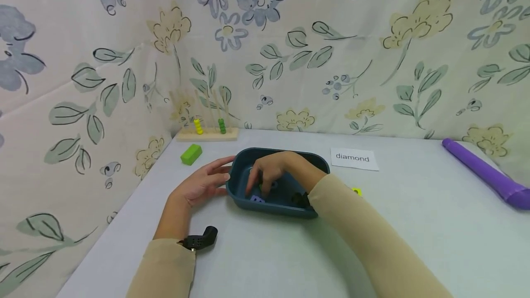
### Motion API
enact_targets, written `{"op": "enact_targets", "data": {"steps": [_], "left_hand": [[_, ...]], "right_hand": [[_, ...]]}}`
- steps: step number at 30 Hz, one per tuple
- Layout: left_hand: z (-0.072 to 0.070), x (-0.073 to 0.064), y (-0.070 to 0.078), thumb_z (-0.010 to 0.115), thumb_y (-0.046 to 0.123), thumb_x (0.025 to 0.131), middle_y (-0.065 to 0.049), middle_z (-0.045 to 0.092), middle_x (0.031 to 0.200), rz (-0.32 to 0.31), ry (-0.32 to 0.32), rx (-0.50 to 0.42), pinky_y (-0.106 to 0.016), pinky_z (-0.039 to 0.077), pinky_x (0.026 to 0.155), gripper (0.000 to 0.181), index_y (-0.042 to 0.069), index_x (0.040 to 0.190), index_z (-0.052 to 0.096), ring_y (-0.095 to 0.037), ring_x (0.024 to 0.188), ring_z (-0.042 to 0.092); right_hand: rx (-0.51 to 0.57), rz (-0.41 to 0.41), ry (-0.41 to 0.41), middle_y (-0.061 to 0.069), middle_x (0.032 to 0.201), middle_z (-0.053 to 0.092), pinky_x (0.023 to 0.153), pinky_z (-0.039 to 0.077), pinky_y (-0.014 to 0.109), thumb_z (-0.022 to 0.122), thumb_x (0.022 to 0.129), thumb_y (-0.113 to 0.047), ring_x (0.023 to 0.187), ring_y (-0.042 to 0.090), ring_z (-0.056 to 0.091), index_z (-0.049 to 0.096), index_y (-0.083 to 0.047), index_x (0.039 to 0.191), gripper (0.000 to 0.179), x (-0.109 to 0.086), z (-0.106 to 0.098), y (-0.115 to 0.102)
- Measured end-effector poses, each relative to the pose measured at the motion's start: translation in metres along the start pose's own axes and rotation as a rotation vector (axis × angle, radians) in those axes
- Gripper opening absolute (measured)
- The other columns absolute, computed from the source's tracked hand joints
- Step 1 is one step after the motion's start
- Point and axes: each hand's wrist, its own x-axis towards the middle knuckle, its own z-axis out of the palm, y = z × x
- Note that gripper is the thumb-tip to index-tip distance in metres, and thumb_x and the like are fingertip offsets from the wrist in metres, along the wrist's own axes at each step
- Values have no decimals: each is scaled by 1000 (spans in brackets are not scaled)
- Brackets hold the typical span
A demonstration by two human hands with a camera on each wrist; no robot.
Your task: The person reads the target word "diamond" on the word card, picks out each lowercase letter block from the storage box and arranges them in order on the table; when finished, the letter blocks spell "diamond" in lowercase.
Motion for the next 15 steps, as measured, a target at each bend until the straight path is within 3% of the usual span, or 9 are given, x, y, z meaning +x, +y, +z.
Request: {"op": "enact_targets", "data": {"steps": [7,15], "left_hand": [[-4,1,0,62,17,101,-13,32,167,16,2,9,-45,51,106,66,21,162,35,-27,137,51],[-2,1,0,60,18,103,-15,30,168,15,-26,26,-48,49,108,67,20,163,32,-28,137,50]], "right_hand": [[-68,17,-49,-11,128,64,108,43,38,83,85,-11,117,13,54,77,-37,119,43,3,-2,-6],[-69,72,-62,-11,128,63,113,41,42,81,87,-12,120,15,51,78,-38,114,38,3,2,-7]]}}
